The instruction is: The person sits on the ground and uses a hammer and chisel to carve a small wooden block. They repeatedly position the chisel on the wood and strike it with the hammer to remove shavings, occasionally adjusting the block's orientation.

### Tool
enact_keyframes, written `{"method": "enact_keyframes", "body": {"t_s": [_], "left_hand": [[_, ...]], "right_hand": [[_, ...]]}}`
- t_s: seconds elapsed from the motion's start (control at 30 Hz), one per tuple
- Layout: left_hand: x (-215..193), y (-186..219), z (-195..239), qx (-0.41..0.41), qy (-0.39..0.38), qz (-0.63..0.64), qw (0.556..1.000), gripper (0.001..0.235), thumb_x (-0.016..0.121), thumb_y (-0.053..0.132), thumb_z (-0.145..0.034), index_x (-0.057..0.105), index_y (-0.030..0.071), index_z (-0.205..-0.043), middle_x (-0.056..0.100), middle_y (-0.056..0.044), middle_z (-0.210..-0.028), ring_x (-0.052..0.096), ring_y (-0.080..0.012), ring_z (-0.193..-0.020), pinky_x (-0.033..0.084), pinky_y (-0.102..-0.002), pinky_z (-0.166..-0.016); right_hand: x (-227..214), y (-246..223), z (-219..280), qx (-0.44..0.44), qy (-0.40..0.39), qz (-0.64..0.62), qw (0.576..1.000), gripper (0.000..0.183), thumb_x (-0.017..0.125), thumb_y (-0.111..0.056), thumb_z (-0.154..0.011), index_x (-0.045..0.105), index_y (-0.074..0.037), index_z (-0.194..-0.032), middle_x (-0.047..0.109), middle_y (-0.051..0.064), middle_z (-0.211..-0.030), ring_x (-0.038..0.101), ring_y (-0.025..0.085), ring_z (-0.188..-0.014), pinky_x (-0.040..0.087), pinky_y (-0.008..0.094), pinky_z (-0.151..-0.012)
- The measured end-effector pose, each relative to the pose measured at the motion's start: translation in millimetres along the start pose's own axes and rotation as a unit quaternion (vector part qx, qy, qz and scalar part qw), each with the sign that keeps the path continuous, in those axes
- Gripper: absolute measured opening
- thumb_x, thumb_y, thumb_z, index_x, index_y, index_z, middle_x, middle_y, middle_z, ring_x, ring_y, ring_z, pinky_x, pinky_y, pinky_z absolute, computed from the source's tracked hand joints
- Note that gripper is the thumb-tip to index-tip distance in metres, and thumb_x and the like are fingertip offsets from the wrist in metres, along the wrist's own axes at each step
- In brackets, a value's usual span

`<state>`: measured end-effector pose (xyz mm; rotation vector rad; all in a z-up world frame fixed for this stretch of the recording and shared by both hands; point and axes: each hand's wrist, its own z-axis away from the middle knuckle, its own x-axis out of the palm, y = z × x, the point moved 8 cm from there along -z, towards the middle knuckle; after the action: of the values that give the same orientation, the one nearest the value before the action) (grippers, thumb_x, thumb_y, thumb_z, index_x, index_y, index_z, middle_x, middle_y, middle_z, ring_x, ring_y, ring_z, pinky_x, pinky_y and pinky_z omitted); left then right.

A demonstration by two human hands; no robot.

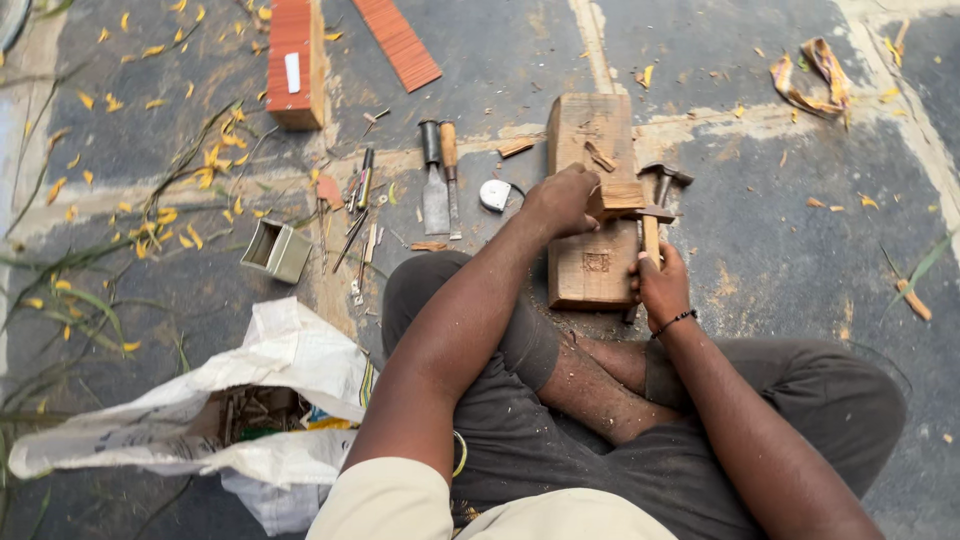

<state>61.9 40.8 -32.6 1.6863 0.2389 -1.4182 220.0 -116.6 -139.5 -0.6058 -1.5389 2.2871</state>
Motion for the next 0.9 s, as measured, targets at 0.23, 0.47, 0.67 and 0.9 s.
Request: {"method": "enact_keyframes", "body": {"t_s": [0.23, 0.47, 0.67, 0.9], "left_hand": [[-28, -175, -49, -0.123, 0.077, 0.066, 0.987, 0.022, 0.067, 0.027, -0.097, 0.074, 0.018, -0.116, 0.072, -0.01, -0.125, 0.067, -0.0297, -0.12, 0.054, -0.045, -0.104], [-59, -367, 32, -0.377, 0.04, -0.114, 0.918, 0.028, 0.071, 0.014, -0.088, 0.076, 0.003, -0.113, 0.07, -0.023, -0.123, 0.068, -0.0405, -0.114, 0.058, -0.05, -0.091], [-52, -395, 85, -0.459, 0.063, -0.07, 0.883, 0.033, 0.068, 0.016, -0.092, 0.076, 0.005, -0.122, 0.07, -0.02, -0.132, 0.067, -0.0382, -0.122, 0.058, -0.05, -0.094], [-54, -380, 91, -0.495, 0.084, -0.101, 0.859, 0.023, 0.066, 0.019, -0.099, 0.078, 0.006, -0.115, 0.076, -0.018, -0.118, 0.074, -0.0351, -0.108, 0.063, -0.048, -0.083]], "right_hand": [[-1, 16, -14, -0.016, -0.004, 0.004, 1.0, 0.029, 0.057, -0.016, -0.105, 0.051, -0.006, -0.132, 0.062, 0.002, -0.08, 0.053, 0.008, -0.057, 0.043, 0.025, -0.045], [-1, 11, -11, -0.016, -0.006, 0.037, 0.999, 0.025, 0.054, -0.017, -0.105, 0.052, -0.008, -0.129, 0.062, 0.002, -0.079, 0.054, 0.01, -0.053, 0.045, 0.026, -0.042], [0, 4, -4, -0.01, -0.017, 0.036, 0.999, 0.036, 0.054, -0.013, -0.102, 0.048, -0.009, -0.137, 0.064, 0.003, -0.08, 0.057, 0.011, -0.053, 0.048, 0.027, -0.041], [4, -9, 0, 0.025, -0.019, 0.102, 0.994, 0.04, 0.053, -0.014, -0.104, 0.043, -0.008, -0.142, 0.063, 0.004, -0.079, 0.059, 0.013, -0.053, 0.049, 0.028, -0.041]]}}
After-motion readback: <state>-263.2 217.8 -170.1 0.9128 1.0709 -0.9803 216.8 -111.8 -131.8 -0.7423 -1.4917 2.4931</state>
